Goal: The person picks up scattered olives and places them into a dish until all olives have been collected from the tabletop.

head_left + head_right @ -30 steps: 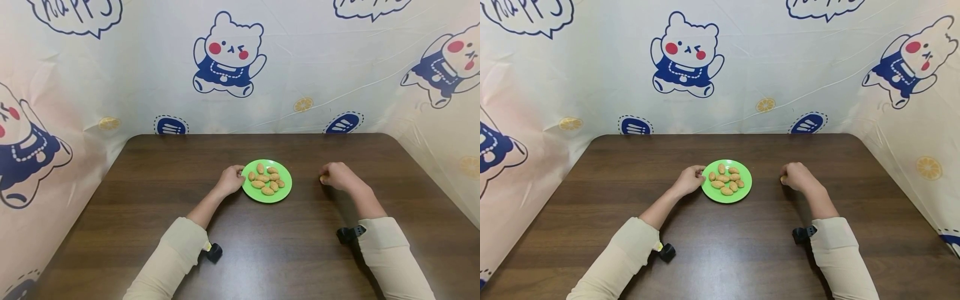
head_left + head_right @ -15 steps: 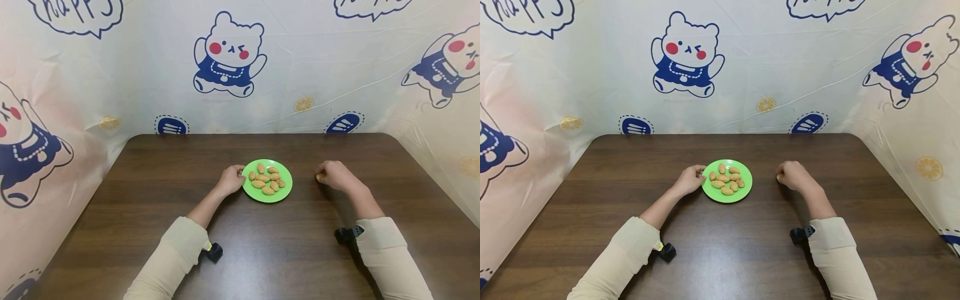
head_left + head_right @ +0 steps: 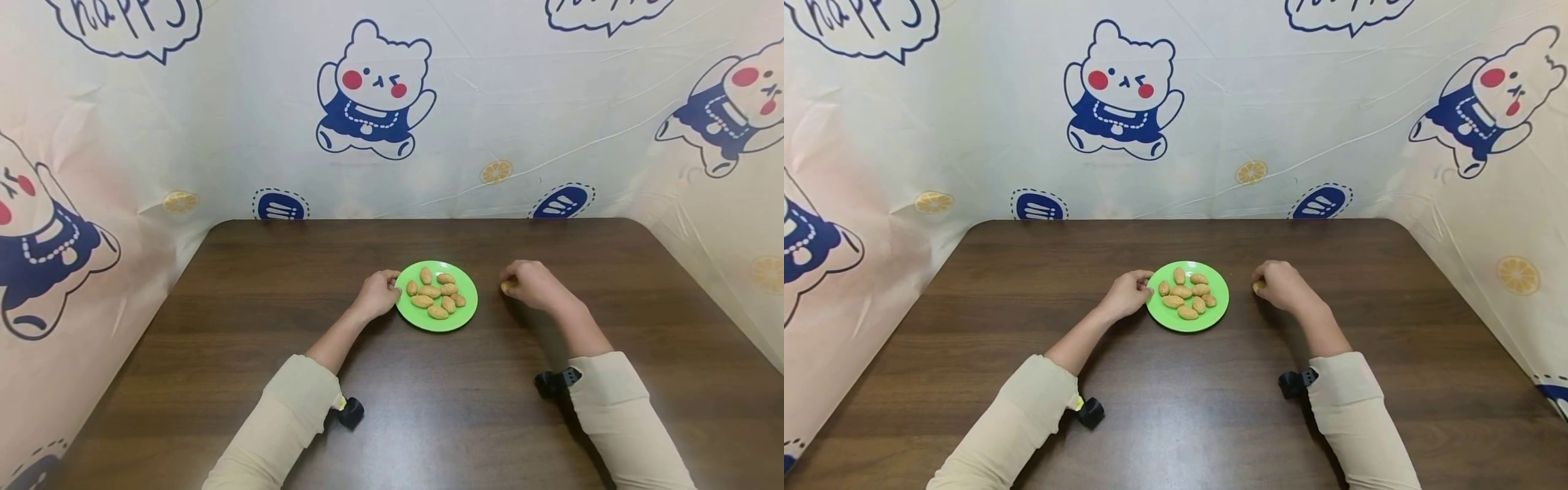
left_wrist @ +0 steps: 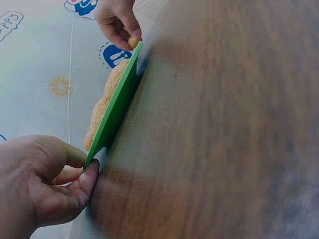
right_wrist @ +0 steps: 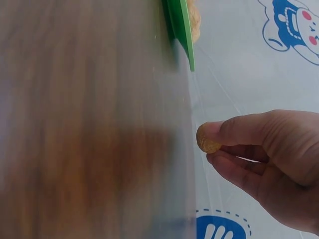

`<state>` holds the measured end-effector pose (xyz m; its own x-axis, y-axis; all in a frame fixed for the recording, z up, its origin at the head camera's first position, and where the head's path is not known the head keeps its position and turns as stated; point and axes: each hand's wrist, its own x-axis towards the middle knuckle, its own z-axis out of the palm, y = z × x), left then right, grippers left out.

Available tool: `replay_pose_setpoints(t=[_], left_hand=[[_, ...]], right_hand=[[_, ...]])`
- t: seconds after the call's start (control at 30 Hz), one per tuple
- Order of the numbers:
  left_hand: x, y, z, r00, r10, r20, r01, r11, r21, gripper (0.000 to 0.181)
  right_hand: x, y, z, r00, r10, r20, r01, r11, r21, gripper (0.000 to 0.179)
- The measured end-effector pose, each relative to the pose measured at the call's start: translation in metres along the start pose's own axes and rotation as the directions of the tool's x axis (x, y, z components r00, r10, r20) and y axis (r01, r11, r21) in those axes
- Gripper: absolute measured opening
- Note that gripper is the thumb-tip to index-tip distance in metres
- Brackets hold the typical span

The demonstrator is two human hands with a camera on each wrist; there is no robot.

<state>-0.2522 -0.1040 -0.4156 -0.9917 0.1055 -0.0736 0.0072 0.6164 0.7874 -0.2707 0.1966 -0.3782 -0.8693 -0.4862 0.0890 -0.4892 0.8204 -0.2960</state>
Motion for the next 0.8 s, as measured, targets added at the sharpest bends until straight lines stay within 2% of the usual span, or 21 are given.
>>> replay_pose_setpoints(t=[0.43, 0.8], left_hand=[[0.000, 0.000, 0.000, 1.000, 0.004, -0.005, -0.004, 1.000, 0.003, 0.038], [0.000, -0.001, 0.000, 1.000, 0.010, -0.001, -0.010, 1.000, -0.008, 0.038]], right_hand=[[0.013, -0.020, 0.008, 1.000, -0.020, -0.002, 0.020, 0.999, 0.029, 0.013], [0.018, -0.034, 0.010, 0.998, -0.067, -0.010, 0.068, 0.996, 0.060, 0.013]])
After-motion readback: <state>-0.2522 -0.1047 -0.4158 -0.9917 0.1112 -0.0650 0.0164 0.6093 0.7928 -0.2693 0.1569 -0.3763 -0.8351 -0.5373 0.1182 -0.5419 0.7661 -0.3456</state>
